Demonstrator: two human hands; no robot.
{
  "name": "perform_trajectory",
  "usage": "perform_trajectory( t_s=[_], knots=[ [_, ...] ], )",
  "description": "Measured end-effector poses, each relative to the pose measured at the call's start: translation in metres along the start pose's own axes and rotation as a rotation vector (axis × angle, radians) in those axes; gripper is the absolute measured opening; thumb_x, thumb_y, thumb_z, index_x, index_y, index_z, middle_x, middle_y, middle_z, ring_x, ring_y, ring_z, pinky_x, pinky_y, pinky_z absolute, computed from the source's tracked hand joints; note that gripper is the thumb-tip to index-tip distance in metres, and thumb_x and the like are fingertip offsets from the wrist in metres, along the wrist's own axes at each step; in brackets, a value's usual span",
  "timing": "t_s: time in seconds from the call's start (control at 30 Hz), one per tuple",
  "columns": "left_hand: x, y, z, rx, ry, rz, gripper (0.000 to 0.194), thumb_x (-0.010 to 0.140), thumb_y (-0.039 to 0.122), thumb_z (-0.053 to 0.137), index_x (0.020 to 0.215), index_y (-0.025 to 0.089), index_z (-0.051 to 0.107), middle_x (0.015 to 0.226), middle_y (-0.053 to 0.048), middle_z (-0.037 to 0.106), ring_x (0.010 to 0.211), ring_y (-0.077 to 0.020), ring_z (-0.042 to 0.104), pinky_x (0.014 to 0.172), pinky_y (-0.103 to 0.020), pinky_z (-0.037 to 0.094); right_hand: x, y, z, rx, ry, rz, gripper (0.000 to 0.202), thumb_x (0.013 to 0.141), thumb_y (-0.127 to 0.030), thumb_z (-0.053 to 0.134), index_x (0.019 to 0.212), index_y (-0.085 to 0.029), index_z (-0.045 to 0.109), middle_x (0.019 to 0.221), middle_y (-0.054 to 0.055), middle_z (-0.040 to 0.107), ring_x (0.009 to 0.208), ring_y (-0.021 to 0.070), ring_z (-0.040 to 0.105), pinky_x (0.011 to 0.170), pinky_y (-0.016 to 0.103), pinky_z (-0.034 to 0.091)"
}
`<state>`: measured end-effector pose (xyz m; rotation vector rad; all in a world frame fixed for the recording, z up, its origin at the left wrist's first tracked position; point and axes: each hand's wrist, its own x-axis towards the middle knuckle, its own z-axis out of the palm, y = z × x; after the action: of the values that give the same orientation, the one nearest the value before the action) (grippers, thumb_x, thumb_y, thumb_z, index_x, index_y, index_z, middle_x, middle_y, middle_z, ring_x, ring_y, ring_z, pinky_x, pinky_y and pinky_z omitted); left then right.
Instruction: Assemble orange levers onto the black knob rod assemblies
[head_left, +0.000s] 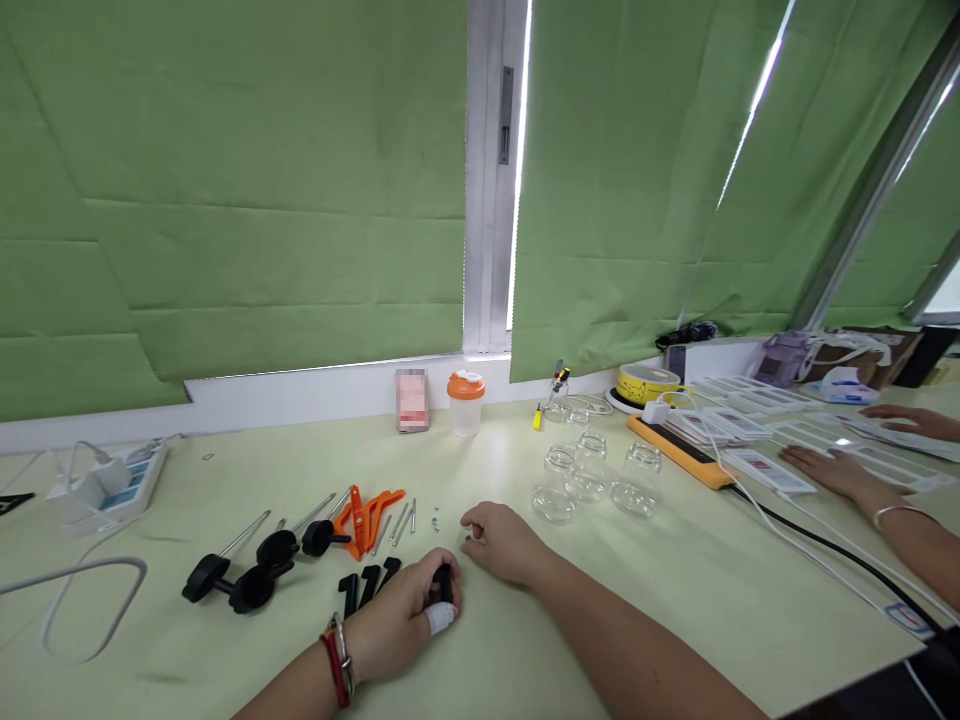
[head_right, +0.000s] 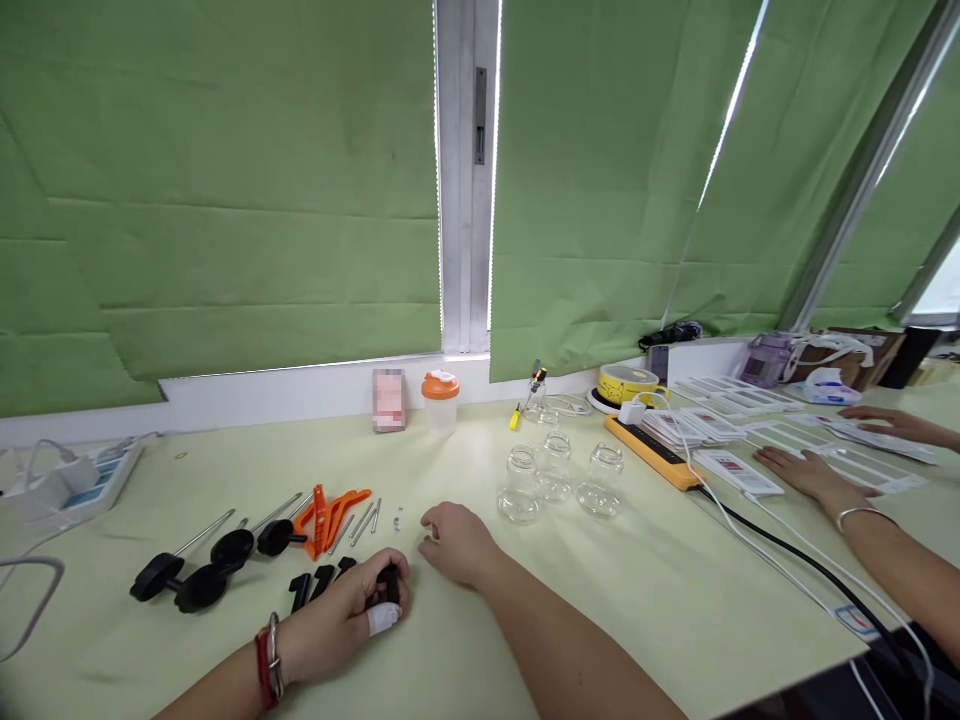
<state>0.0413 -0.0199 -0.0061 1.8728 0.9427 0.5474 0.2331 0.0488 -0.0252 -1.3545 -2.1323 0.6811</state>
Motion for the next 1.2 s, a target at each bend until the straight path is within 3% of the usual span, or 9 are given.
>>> perform_trajectory(
  t_s=[0.2, 0.4, 0.63, 1.2],
  knots=[
    [0.001, -0.002, 0.0, -0.013, -0.007, 0.01, 0.018, 0.083, 0.022, 0.051, 0.099, 0.021, 0.044, 0.083, 0.0, 0.058, 0.072, -0.0128, 0.048, 0.07, -0.026, 0.04, -0.003, -0.009, -0.003, -0.105, -0.019, -0.091, 0.028, 0.073, -0.009, 0.051, 0.092, -0.018, 0.07, 0.086, 0.007, 0.065, 0.08, 0.019, 0.058, 0.073, 0.03, 0.041],
    [0.0, 0.002, 0.0, -0.03, -0.011, 0.003, 0.019, 0.083, 0.023, 0.052, 0.099, 0.021, 0.043, 0.084, 0.0, 0.058, 0.073, -0.0135, 0.049, 0.071, -0.027, 0.04, -0.006, -0.021, -0.004, 0.338, 0.102, -0.174, 0.017, 0.084, -0.021, 0.049, 0.089, -0.019, 0.065, 0.091, 0.004, 0.06, 0.08, 0.0145, 0.056, 0.073, 0.028, 0.045],
    [0.001, -0.002, 0.0, -0.047, -0.01, 0.027, 0.018, 0.083, 0.02, 0.051, 0.098, 0.02, 0.042, 0.083, 0.0, 0.056, 0.073, -0.0134, 0.048, 0.07, -0.027, 0.039, -0.013, -0.035, 0.001, 0.692, 0.076, -0.289, 0.015, 0.085, -0.031, 0.053, 0.086, -0.019, 0.06, 0.085, 0.002, 0.052, 0.063, 0.0091, 0.05, 0.062, 0.025, 0.046],
    [0.002, -0.007, 0.0, -0.012, -0.004, 0.048, 0.011, 0.084, 0.02, 0.05, 0.093, 0.02, 0.043, 0.08, 0.002, 0.052, 0.071, -0.0126, 0.045, 0.067, -0.026, 0.039, -0.017, -0.042, 0.0, 0.777, 0.001, -0.302, 0.018, 0.084, -0.035, 0.055, 0.083, -0.018, 0.06, 0.087, 0.002, 0.05, 0.058, 0.0081, 0.051, 0.059, 0.026, 0.048]
  ],
)
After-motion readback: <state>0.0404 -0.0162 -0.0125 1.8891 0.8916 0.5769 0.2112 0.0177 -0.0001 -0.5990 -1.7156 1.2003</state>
